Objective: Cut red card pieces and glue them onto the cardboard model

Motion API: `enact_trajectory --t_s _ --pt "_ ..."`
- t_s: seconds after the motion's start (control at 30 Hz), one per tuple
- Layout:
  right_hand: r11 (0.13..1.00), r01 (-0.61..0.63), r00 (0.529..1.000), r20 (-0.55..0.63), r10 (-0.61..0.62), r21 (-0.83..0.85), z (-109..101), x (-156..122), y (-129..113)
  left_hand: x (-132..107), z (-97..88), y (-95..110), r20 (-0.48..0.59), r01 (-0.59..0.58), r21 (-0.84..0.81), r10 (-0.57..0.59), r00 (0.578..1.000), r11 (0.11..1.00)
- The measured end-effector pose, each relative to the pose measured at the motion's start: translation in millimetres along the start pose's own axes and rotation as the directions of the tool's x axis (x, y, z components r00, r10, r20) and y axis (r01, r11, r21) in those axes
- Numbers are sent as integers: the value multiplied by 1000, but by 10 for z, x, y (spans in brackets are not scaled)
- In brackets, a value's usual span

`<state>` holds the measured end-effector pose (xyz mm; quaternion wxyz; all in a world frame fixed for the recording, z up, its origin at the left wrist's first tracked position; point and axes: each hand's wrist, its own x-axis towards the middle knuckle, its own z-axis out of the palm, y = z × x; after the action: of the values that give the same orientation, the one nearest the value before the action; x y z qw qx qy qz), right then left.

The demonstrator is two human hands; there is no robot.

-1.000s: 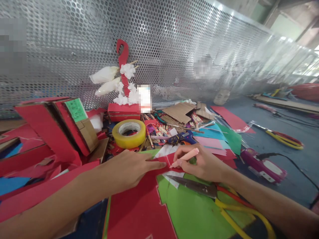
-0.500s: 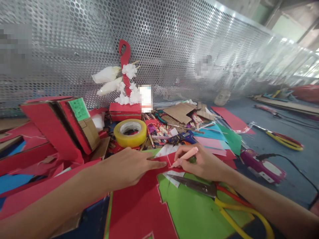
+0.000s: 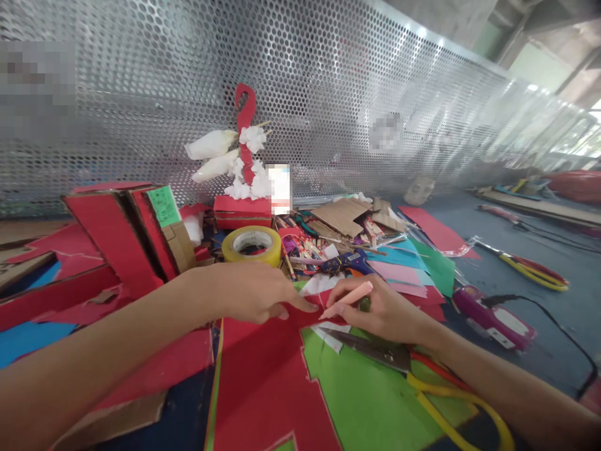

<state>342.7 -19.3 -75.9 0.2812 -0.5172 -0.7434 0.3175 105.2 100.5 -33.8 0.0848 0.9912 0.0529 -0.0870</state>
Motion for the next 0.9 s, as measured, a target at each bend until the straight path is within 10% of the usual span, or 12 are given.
enact_trajectory --t_s 0.9 --pt "997 70 995 73 -72 31 -2 39 -33 -9 13 -77 48 26 -72 -23 999 997"
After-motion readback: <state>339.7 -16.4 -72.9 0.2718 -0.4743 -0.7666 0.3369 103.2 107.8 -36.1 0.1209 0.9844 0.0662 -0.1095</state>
